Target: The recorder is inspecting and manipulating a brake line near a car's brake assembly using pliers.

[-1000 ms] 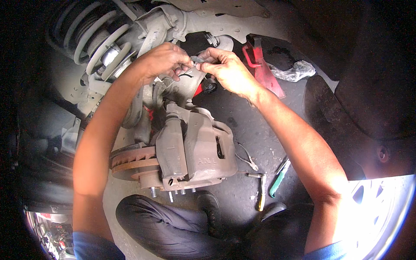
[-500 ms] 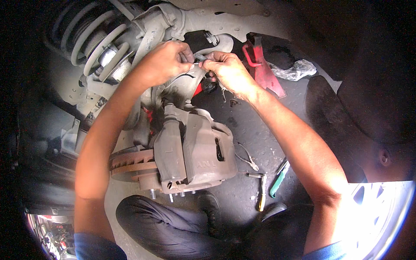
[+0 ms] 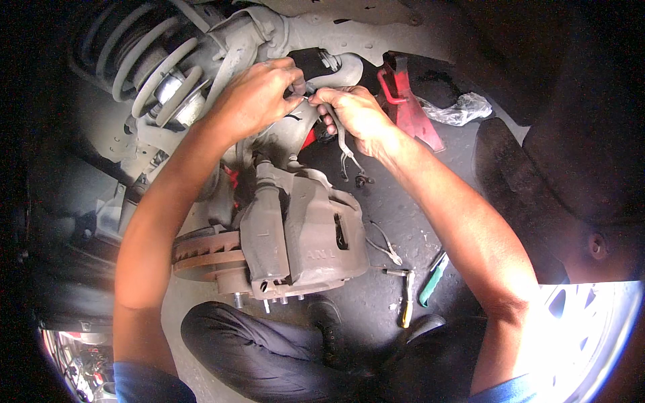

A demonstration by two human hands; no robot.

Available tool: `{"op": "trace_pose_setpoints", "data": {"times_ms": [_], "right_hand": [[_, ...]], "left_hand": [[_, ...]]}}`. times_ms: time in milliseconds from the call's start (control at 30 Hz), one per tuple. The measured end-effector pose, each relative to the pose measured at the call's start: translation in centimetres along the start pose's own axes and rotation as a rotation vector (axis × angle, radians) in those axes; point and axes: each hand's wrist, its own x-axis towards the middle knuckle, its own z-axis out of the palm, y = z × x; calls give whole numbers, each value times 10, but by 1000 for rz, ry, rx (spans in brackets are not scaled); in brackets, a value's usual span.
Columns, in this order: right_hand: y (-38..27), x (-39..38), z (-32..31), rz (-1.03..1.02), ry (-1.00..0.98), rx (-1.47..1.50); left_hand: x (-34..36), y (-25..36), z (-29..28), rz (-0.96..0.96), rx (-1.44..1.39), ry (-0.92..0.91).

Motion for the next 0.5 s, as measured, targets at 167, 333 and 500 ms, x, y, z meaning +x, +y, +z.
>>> {"op": "trace_pose_setpoints", "data": {"times_ms": [167,333,500], "right_hand": [[-1,0,0,48,48,65],[8,7,0,-123,12,53],[10,11,7,-350,18,-88]], "left_hand": [[-1,7,-4,36,40,3],[8,13,-10,-203,-174,-124],[12,5,-14,-585,-583,-192]]}}
